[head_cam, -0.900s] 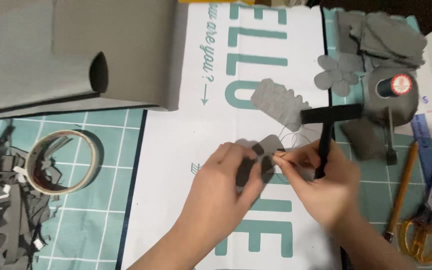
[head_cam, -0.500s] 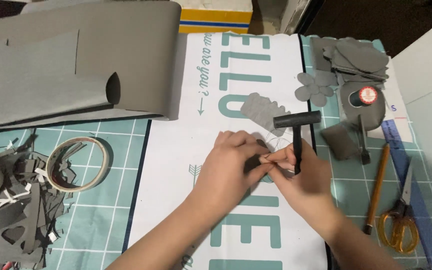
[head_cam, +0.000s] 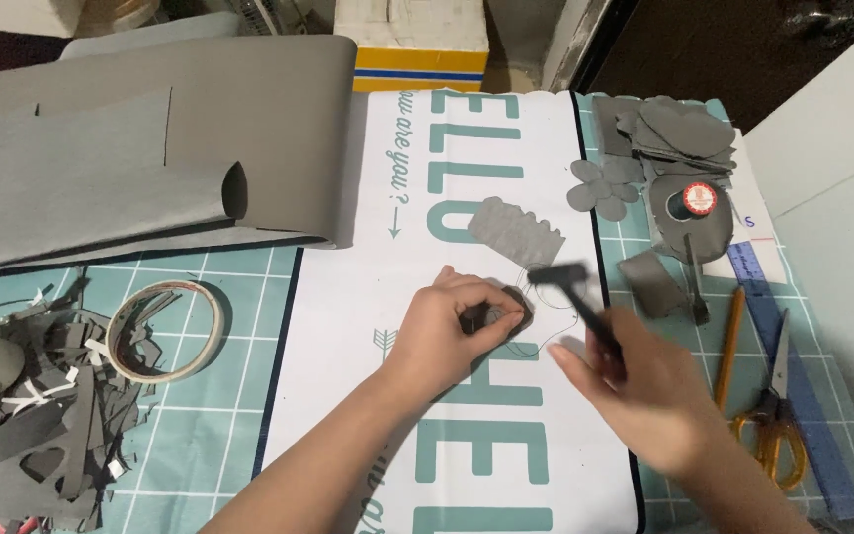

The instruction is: Punching holes into small leather cutouts using a hand punch and a hammer on a workspace.

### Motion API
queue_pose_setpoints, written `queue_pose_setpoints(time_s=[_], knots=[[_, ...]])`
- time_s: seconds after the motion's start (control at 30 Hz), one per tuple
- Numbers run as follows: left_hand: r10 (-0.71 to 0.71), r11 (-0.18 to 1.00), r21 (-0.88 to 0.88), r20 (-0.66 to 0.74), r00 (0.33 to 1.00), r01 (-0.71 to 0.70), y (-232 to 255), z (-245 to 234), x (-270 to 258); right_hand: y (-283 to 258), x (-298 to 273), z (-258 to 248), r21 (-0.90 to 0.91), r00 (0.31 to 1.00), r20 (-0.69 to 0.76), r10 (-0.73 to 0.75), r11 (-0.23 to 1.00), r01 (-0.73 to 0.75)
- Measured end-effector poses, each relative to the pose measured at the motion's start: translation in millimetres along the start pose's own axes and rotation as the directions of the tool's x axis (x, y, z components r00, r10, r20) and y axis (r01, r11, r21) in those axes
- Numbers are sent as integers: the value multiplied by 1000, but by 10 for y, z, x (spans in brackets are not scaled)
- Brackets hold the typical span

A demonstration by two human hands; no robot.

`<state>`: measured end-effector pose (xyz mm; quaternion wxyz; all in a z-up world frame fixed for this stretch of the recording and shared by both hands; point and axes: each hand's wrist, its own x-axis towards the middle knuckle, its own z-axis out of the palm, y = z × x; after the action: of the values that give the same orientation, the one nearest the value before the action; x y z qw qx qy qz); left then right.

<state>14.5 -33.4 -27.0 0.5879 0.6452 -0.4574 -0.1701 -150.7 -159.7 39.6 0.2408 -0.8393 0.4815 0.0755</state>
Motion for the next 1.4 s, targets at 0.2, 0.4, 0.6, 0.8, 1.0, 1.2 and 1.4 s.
queue_pose_setpoints(time_s=[0.2, 0.4, 0.6, 0.8, 1.0, 1.2, 1.4], knots=[[-25, 999, -24, 18, 1000, 26, -15, -11, -2, 389, -241, 38, 57, 906, -152, -395, 911, 407], [9, 999, 32, 25, 1000, -10, -46, 1, 4, 415, -253, 71, -9, 846, -212, -488, 867, 498], [12, 1000, 15, 26, 1000, -12, -75, 1, 3, 372, -279, 94, 0, 780, -229, -583, 801, 598], [11, 1000, 4, 24, 1000, -11, -84, -1, 6, 362, -253, 126, -43, 725, -319, -611, 773, 633], [5, 1000, 2, 28, 1000, -5, -32, -25, 10, 305, -307, 98, 13, 766, -278, -580, 795, 606], [33, 999, 42, 27, 999, -34, -73, -19, 12, 310, -273, 86, 20, 803, -215, -557, 819, 573], [50, 998, 42, 25, 998, -51, -87, -11, 4, 290, -312, 100, -30, 826, -193, -530, 844, 535]])
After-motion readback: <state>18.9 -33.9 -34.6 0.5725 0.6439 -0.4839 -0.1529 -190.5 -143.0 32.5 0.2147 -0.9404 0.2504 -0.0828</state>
